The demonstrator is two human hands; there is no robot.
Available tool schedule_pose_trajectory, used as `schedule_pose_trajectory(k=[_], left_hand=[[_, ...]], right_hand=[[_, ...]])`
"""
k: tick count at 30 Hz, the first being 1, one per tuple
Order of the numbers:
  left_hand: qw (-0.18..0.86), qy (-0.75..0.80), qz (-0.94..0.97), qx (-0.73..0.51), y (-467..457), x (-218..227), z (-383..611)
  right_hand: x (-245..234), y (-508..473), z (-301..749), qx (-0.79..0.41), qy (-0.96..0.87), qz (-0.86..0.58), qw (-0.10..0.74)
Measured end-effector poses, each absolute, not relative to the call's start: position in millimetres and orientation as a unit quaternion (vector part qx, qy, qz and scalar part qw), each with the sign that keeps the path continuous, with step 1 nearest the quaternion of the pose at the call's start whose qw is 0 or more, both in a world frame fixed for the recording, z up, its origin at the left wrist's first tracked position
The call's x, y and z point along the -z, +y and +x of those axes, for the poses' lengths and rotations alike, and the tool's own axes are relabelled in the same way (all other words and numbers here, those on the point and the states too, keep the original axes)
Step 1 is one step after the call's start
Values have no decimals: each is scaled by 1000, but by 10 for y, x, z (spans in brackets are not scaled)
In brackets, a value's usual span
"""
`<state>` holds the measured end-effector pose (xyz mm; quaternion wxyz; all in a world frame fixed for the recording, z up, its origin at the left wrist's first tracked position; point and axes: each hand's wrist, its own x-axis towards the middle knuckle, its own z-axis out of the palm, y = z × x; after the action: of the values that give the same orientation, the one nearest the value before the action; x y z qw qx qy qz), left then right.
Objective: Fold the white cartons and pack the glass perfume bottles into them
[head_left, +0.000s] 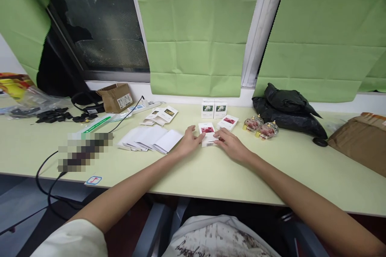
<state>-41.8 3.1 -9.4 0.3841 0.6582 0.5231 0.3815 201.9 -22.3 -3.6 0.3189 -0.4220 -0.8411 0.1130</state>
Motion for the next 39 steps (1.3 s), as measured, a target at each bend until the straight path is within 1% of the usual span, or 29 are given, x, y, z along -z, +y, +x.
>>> schedule_pose_trajectory(k=[2, 4, 7, 11, 14, 17, 19, 23, 26, 28, 32, 39], left_hand=[[447, 531, 614, -376, 133, 95, -348], [481, 512, 602, -379, 197, 78, -308], [474, 479, 635, -378, 209, 46, -305], [474, 428, 684, -354, 147, 26, -338], [469, 433, 667, -386, 116, 40, -334], [465, 453, 639, -412, 102, 51, -310], [480, 451, 621, -425, 84, 40, -291], [550, 399, 572, -459, 24, -6, -255], [610, 365, 524, -469, -12, -24, -232], [628, 365, 502, -469, -23, -26, -221], [606, 398, 510, -463, -32, -15, -204], [488, 418, 593, -484, -53, 30, -153]], right_hand=[[72, -202, 2030, -139, -828, -424, 339], [118, -180, 2036, -187, -810, -424, 360], [179, -149, 2051, -228, -792, -425, 374], [220, -136, 2071, -186, -792, -435, 385], [209, -169, 2055, -176, -787, -432, 403], [176, -224, 2020, -197, -777, -406, 439], [156, -253, 2000, -223, -752, -397, 477], [145, -274, 1984, -241, -680, -427, 545], [148, -270, 1975, -271, -653, -431, 561], [143, -267, 1962, -301, -631, -433, 569], [105, -282, 1913, -364, -582, -443, 576], [73, -312, 1873, -422, -511, -464, 588]])
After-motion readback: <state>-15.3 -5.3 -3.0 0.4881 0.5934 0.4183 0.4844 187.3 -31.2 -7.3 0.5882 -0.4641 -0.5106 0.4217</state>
